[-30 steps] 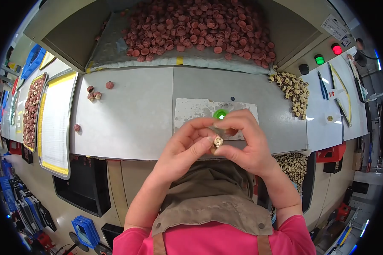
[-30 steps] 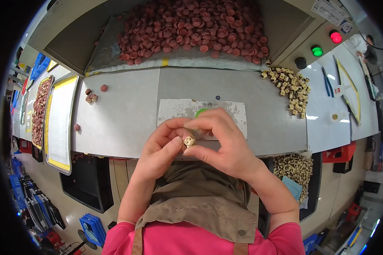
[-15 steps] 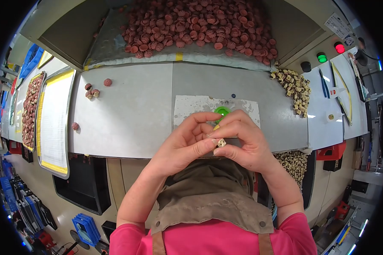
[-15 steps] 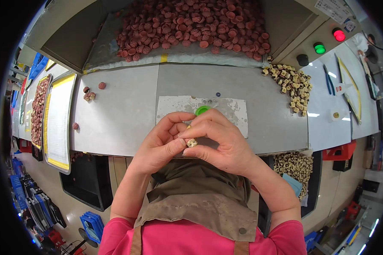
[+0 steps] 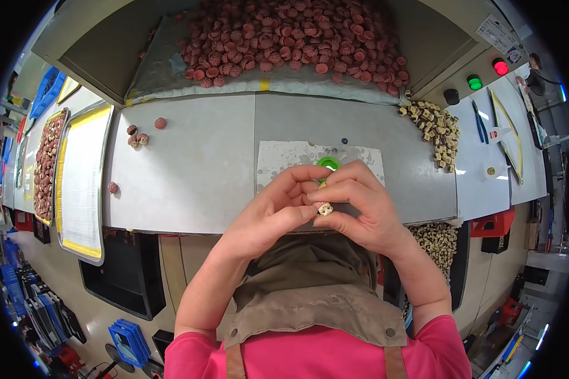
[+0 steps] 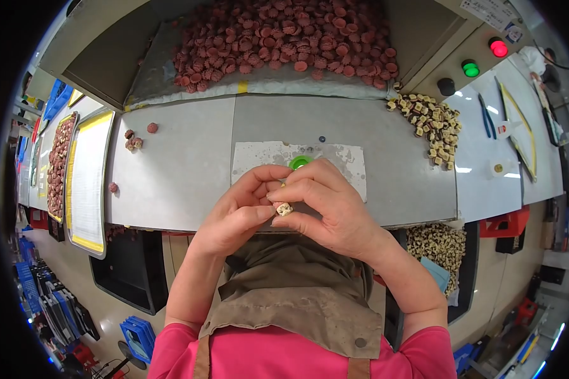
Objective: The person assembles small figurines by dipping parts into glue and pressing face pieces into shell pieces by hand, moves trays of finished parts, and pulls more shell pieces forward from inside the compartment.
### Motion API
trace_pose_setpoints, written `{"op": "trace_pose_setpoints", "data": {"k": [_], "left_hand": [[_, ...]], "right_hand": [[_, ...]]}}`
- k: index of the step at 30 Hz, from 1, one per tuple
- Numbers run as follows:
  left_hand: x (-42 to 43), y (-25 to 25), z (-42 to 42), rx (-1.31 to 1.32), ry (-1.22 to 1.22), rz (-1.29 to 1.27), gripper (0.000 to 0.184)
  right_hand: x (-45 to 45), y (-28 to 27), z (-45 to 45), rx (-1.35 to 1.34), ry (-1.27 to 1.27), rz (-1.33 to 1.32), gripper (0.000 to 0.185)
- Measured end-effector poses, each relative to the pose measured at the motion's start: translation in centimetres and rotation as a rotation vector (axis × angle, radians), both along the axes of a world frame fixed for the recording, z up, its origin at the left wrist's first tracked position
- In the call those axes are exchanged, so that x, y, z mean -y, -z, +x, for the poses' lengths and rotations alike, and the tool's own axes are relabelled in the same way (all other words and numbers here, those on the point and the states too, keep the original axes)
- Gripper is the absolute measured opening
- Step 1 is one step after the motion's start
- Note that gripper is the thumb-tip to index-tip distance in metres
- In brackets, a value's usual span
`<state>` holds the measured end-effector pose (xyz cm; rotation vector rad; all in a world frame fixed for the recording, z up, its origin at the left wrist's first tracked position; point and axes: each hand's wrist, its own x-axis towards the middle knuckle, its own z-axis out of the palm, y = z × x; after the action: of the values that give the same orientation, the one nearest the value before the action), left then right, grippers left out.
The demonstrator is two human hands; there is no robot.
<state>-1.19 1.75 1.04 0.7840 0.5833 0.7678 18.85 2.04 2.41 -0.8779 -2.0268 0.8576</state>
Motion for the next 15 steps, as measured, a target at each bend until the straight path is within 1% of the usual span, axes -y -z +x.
{"op": "trace_pose_setpoints", "data": {"k": [4,7,10,13,15], "left_hand": [[0.0,0.1,0.1,-0.007,-0.002,0.042,0.056],[0.0,-0.4,0.3,0.018,0.046,0.039,0.058],[0.2,-0.9,0.8,-0.090,0.044,0.110,0.058],[0.1,-0.2,0.1,-0.055,0.025,0.014,0.060],[0.5,0.6,0.1,-0.026,-0.039,0.021,0.058]], "right_hand": [[-0.2,-0.2,0.3,0.046,-0.004,0.061,0.033],[-0.7,-1.9,1.1,0.209,-0.032,0.202,0.031],[-0.9,-2.9,1.1,0.333,-0.055,0.294,0.032],[-1.1,-3.1,0.7,0.274,-0.035,0.226,0.031],[-1.0,-2.3,0.8,0.167,-0.026,0.078,0.029]]}}
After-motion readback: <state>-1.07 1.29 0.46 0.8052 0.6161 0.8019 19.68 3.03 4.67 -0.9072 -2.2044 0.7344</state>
